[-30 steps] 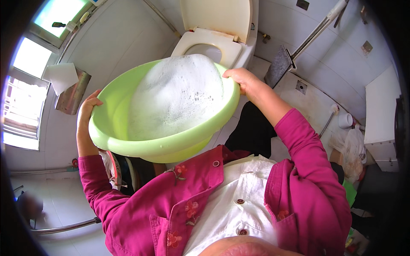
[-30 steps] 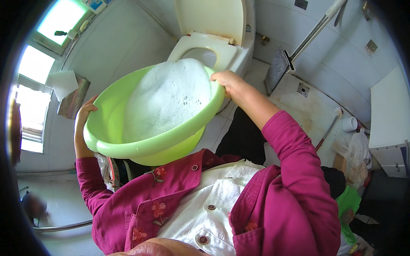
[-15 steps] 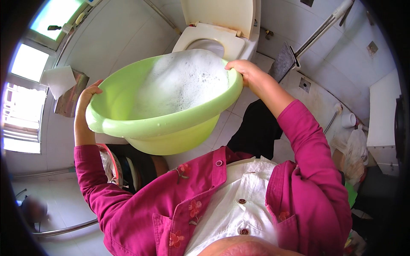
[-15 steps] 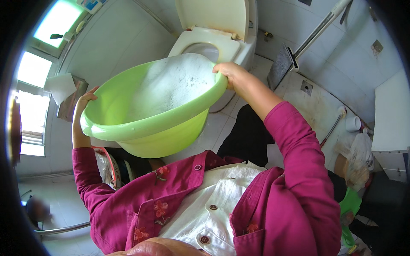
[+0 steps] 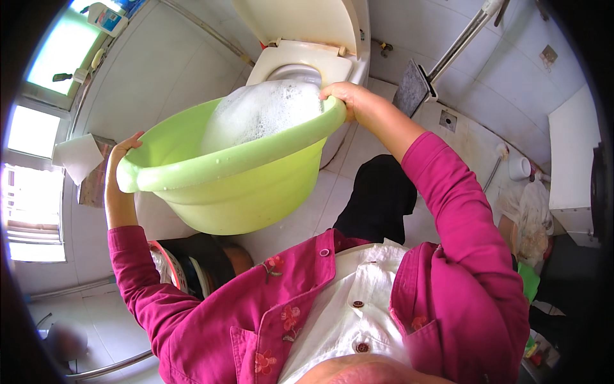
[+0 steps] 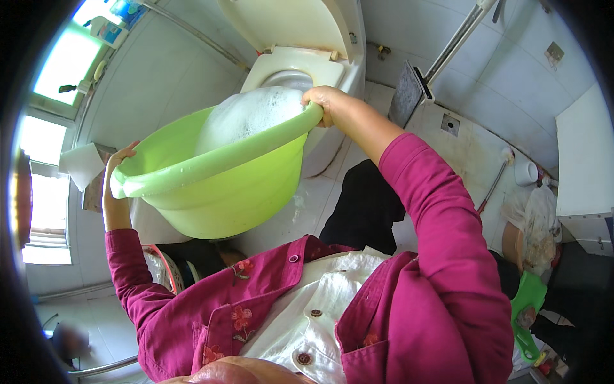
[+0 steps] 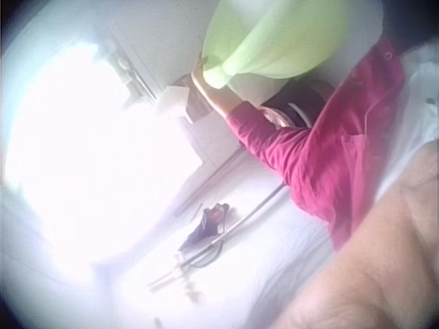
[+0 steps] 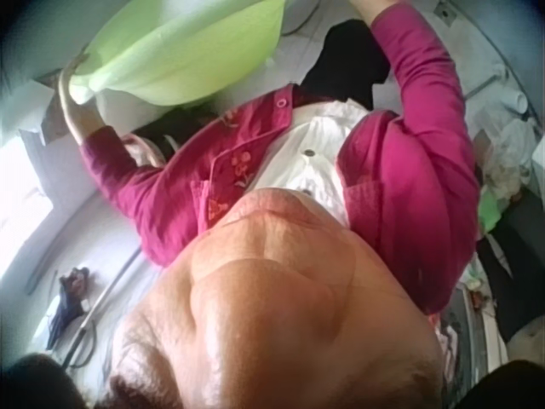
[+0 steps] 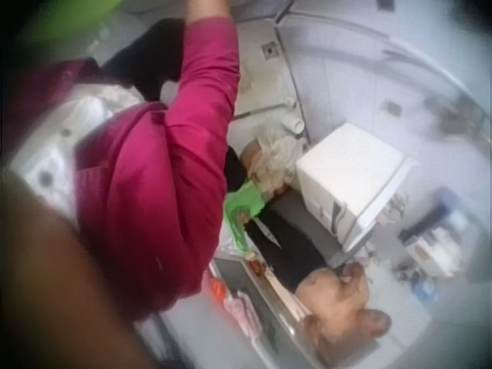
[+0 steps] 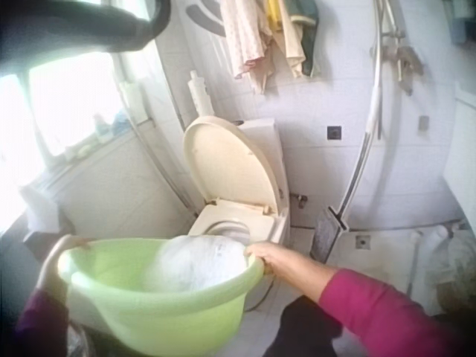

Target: The person washes a gray mop head in a green basin of soapy water, wrings it out, and attaches it to a white mop handle. They secure the head using a locking mechanism on the handle and then pour the soapy water from the basin into the toilet.

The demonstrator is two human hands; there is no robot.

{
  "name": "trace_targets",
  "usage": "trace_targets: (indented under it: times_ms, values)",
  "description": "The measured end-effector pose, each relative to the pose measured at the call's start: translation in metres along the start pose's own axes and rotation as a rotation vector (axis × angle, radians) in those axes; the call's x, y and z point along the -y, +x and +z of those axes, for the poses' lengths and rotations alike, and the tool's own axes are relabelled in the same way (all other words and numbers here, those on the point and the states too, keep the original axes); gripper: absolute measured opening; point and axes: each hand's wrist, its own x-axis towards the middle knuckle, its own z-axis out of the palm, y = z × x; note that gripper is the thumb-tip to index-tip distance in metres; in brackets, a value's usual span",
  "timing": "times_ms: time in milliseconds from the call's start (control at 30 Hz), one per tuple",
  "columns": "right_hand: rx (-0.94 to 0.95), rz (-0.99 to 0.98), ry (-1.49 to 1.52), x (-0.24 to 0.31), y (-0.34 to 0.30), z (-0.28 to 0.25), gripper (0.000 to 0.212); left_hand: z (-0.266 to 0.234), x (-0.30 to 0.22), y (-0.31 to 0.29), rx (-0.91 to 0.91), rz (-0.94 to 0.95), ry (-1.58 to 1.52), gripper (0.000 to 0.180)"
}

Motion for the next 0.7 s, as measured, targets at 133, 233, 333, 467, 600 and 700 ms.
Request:
trace_targets:
  times_ms: [133, 233, 333, 467, 600, 700]
  values:
    - [-0.088, -0.027, -0.037, 0.014, -0.019, 0.005, 0.011, 0.015, -0.011, 0.003, -0.049, 0.024, 0.077, 0.061]
    - [-0.064, -0.03, -0.063, 0.028, -0.004, -0.007, 0.025, 0.013, -0.008, 0.02, -0.037, 0.261, 0.065, 0.048]
    - [0.076, 0.02, -0.036, 0.038, 0.012, -0.014, 0.029, -0.009, -0.01, 0.061, -0.142, 0.162, -0.073, 0.029]
    - [0.051, 0.013, -0.111, 0.04, 0.004, -0.01, 0.034, -0.013, -0.024, 0.089, -0.12, 0.053, -0.191, 0.02]
    - [0.068, 0.018, -0.094, 0.021, 0.012, -0.033, 0.034, 0.046, -0.049, 0.074, -0.085, 0.066, -0.078, 0.019]
    - [0.061, -0.006, 0.0, 0.007, 0.017, -0.035, 0.032, 0.042, -0.051, 0.076, 0.112, 0.078, -0.106, 0.023]
